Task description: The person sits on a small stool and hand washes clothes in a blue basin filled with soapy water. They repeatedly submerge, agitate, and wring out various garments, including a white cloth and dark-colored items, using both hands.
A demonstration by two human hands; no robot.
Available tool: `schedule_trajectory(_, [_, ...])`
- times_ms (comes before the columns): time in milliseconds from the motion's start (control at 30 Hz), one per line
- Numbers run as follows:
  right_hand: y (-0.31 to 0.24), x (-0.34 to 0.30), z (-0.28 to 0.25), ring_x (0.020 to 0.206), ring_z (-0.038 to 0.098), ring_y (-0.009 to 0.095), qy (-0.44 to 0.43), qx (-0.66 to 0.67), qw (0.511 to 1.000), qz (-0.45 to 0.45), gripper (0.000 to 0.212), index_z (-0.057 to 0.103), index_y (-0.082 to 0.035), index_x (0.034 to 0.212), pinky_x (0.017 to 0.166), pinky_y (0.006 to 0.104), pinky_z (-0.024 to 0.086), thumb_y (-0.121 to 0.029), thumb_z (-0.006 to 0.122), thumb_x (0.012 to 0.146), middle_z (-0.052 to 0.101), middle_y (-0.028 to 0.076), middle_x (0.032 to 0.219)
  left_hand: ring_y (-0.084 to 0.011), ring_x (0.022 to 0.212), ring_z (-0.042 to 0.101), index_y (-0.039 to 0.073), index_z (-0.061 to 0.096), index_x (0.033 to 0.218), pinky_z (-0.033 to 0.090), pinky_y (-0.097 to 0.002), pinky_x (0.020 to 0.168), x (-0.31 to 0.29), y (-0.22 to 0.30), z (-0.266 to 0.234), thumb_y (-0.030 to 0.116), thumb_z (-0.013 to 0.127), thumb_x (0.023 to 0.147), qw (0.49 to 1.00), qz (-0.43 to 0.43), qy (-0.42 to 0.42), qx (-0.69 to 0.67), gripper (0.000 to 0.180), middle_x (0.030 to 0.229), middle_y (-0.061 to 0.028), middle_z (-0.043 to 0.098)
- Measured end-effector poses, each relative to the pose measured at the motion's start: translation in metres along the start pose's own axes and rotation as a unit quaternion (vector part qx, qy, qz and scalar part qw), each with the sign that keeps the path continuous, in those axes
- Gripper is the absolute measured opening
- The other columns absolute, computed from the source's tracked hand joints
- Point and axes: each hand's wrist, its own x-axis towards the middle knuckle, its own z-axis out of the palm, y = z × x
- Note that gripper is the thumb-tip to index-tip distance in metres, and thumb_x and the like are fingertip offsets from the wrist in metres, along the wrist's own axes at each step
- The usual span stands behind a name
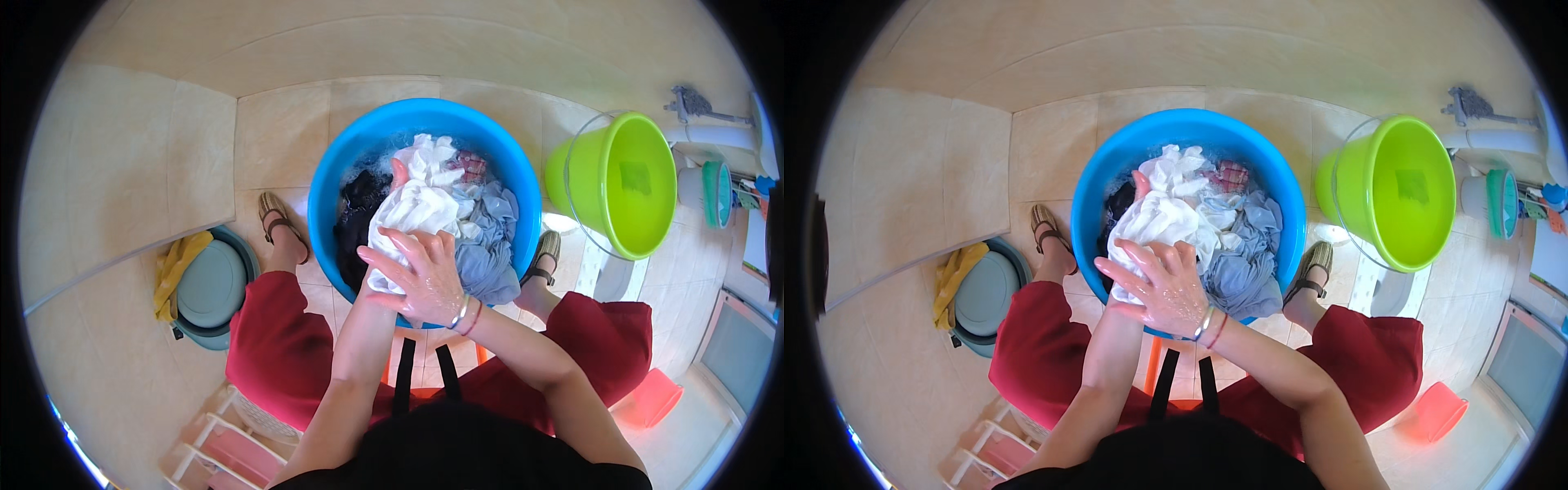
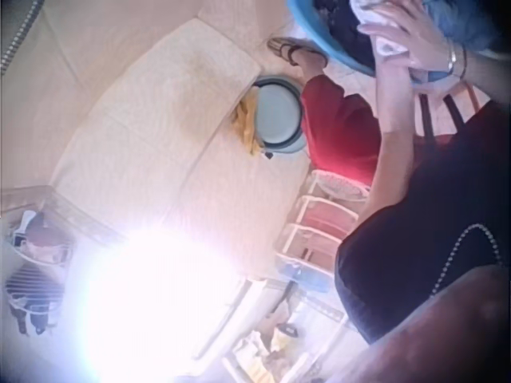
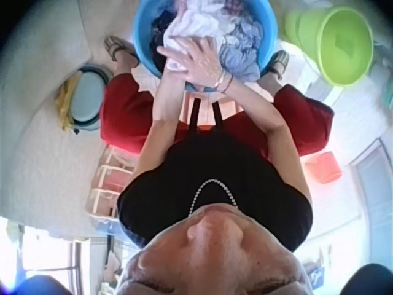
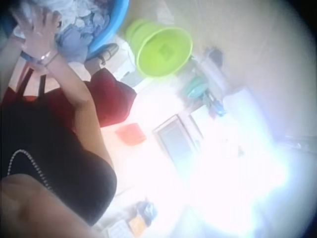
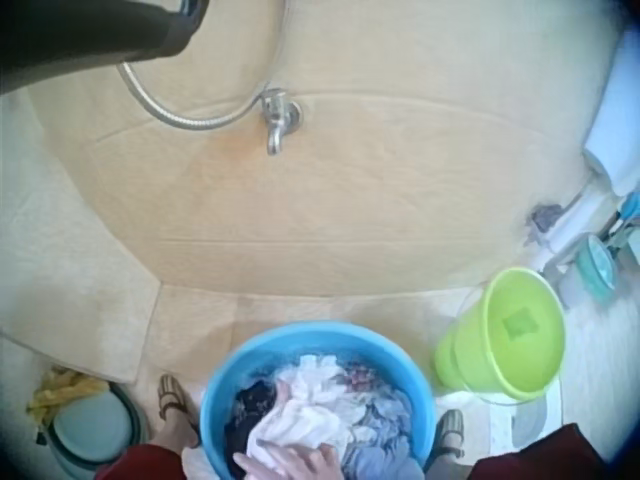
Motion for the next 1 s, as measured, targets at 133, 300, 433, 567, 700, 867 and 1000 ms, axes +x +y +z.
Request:
schedule_trajectory(133, [-0.001, -0.001, 0.017, 0.085, 0.048, 0.022, 0.116, -0.039, 0.992, 0.01, 0.055, 0.061, -0.033, 0.121, 0.072, 0.0389, 0.035, -0.039, 0.075, 0.068, 0.049, -0.001, 0.114, -0.0243, 0.097, 0.062, 0.01, 0.055, 0.119, 0.053, -0.0383, 0.079, -0.008, -0.013, 0.014, 0.034, 0.052, 0.094, 0.999, 0.024, 0.014, 0.024, 0.034, 0.106, -0.0129, 0.062])
schedule_trajectory(300, [0.004, 0.007, 0.017, 0.078, 0.049, 0.021, 0.17, -0.06, 0.982, 0.064, 0.039, 0.065, -0.029, 0.102, 0.063, 0.0364, 0.035, -0.032, 0.078, 0.065, 0.051, -0.002, 0.101, -0.0235, 0.093, 0.063, 0.009, 0.055, 0.119, 0.053, -0.0372, 0.076, -0.007, -0.027, 0.01, 0.03, 0.052, 0.093, 0.996, 0.053, 0.049, 0.052, 0.033, 0.102, -0.0118, 0.062])
schedule_trajectory(433, [0.014, 0.017, 0.018, 0.071, 0.054, 0.024, 0.203, -0.008, 0.976, 0.077, 0.02, 0.063, -0.019, 0.078, 0.056, 0.036, 0.041, -0.02, 0.079, 0.065, 0.054, 0.002, 0.084, -0.0229, 0.09, 0.063, 0.009, 0.055, 0.118, 0.053, -0.0364, 0.074, -0.002, -0.029, 0.005, 0.028, 0.053, 0.093, 0.982, 0.11, 0.111, 0.102, 0.032, 0.098, -0.011, 0.063])
schedule_trajectory(567, [0.033, 0.022, 0.015, 0.065, 0.06, 0.028, 0.201, 0.072, 0.973, 0.083, 0.015, 0.063, -0.009, 0.077, 0.054, 0.0356, 0.048, -0.009, 0.075, 0.07, 0.057, 0.009, 0.078, -0.0222, 0.086, 0.063, 0.008, 0.055, 0.118, 0.052, -0.0355, 0.072, 0.007, -0.027, -0.014, 0.026, 0.053, 0.092, 0.949, 0.188, 0.19, 0.165, 0.031, 0.095, -0.0101, 0.063])
schedule_trajectory(700, [0.059, 0.011, 0.026, 0.064, 0.06, 0.031, 0.181, 0.115, 0.971, 0.11, 0.006, 0.061, -0.006, 0.078, 0.056, 0.0365, 0.048, -0.006, 0.067, 0.076, 0.057, 0.012, 0.078, -0.0216, 0.083, 0.064, 0.008, 0.055, 0.118, 0.052, -0.0346, 0.071, 0.007, -0.032, -0.034, 0.023, 0.053, 0.092, 0.908, 0.237, 0.242, 0.248, 0.03, 0.092, -0.0093, 0.064])
schedule_trajectory(867, [0.089, -0.002, 0.035, 0.068, 0.06, 0.035, 0.152, 0.126, 0.968, 0.154, 0.004, 0.06, -0.005, 0.079, 0.06, 0.0401, 0.048, -0.009, 0.061, 0.081, 0.057, 0.015, 0.076, -0.0174, 0.072, 0.063, 0.0, 0.063, 0.097, 0.051, -0.0305, 0.064, 0.006, -0.031, -0.03, 0.02, 0.06, 0.085, 0.785, 0.241, 0.39, 0.416, 0.024, 0.082, -0.006, 0.063])
schedule_trajectory(1000, [0.127, -0.016, 0.041, 0.072, 0.06, 0.038, 0.107, 0.086, 0.962, 0.236, 0.015, 0.06, -0.003, 0.081, 0.064, 0.0414, 0.047, -0.017, 0.057, 0.087, 0.059, 0.018, 0.08, -0.0158, 0.077, 0.064, 0.001, 0.063, 0.097, 0.051, -0.0302, 0.067, 0.011, -0.033, -0.023, 0.022, 0.061, 0.086, 0.786, 0.219, 0.483, 0.318, 0.024, 0.087, -0.0046, 0.064])
